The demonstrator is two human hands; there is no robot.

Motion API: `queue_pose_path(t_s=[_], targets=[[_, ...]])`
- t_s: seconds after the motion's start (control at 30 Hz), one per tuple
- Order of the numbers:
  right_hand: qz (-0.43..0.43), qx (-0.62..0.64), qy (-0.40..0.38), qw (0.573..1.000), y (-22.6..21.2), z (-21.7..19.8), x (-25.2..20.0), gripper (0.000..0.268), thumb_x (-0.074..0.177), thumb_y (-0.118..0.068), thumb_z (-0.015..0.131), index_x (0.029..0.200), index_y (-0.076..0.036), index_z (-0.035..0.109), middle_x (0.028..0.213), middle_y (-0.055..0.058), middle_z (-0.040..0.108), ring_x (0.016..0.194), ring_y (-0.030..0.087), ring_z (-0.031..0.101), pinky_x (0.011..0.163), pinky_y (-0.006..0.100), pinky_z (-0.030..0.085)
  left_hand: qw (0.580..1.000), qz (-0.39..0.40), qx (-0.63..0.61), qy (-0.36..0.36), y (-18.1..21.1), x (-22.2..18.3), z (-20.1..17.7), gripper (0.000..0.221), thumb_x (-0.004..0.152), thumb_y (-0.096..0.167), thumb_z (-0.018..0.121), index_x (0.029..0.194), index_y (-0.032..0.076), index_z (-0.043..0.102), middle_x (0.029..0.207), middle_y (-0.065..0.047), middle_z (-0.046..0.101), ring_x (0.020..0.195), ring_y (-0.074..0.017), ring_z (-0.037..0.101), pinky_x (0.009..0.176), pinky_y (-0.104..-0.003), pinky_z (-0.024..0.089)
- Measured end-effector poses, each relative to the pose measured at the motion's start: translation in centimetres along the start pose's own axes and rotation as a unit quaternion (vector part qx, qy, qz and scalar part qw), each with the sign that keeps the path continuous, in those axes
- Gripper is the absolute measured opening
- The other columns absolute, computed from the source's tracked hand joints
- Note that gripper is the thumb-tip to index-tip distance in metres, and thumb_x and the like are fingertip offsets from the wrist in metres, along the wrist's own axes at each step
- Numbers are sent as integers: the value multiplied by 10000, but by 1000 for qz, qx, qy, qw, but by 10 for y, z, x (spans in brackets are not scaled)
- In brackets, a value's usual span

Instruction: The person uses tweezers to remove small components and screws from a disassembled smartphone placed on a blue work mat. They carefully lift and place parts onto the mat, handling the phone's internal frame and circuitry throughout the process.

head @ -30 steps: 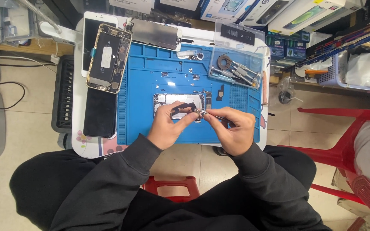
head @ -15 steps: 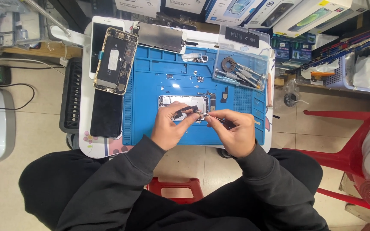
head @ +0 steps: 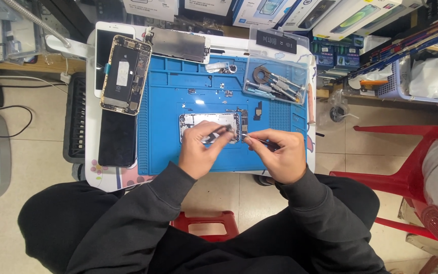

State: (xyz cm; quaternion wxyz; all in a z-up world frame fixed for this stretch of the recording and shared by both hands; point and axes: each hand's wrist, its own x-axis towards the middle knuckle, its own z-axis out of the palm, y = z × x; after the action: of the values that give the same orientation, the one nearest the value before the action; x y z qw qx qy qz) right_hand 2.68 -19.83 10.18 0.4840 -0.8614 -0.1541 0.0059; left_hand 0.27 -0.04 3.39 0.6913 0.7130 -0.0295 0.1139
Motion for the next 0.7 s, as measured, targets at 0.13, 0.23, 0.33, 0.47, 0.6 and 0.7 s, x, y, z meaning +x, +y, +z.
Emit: queue_pose_path(t_s=[0.13, 0.23, 0.33, 0.47, 0.6, 0.7], targets=[[19, 18, 34, 999, 17, -11, 0, 89, 913, -35, 790, 919, -108, 840, 666, 60, 775, 598, 99, 699, 607, 270, 597, 999, -1, 16, 52, 6, 17, -23, 32, 963, 121, 792, 940, 107, 811, 854, -59, 795, 895, -171, 715, 830, -373, 555], [26, 71, 91, 993, 23, -20, 7, 90, 1001, -21, 743, 1072, -26, 798, 814, 101, 785, 741, 108, 696, 736, 309, 610, 993, 18, 109, 41, 16, 27, -40, 49, 949, 131, 806, 972, 87, 806, 863, -89, 794, 905, -320, 765, 805, -411, 572], [27, 77, 96, 992, 27, -19, 10, 113, 1003, 9, 748, 1110, 17, 782, 858, 150, 778, 807, 158, 720, 791, 353, 614, 969, 45, 241, 28, 24, 41, -53, 75, 915, 58, 792, 990, 58, 795, 866, -99, 782, 905, -339, 758, 811, -437, 584], [-22, -20, 89, 996, 23, -22, 11, 122, 992, -68, 806, 1096, -5, 803, 873, 122, 780, 761, 141, 696, 690, 289, 564, 828, 219, 511, 65, 31, 94, -81, 65, 953, 163, 834, 1005, 168, 795, 924, -9, 715, 946, -242, 621, 862, -408, 462], [-54, -89, 121, 987, 32, -33, 15, 179, 1022, -144, 827, 1121, 3, 802, 911, 106, 774, 695, 127, 626, 646, 269, 504, 671, 329, 661, -60, 4, 156, -115, 56, 967, 255, 840, 914, 260, 859, 882, 54, 747, 954, -216, 598, 891, -391, 442], [-49, -62, 106, 991, 34, -35, 20, 181, 1018, -119, 816, 1129, 21, 785, 952, 142, 785, 816, 169, 734, 728, 269, 588, 655, 266, 687, -168, -29, 176, -119, 258, 833, -11, 844, 941, 221, 875, 743, -78, 770, 909, -292, 674, 1007, -468, 454]])
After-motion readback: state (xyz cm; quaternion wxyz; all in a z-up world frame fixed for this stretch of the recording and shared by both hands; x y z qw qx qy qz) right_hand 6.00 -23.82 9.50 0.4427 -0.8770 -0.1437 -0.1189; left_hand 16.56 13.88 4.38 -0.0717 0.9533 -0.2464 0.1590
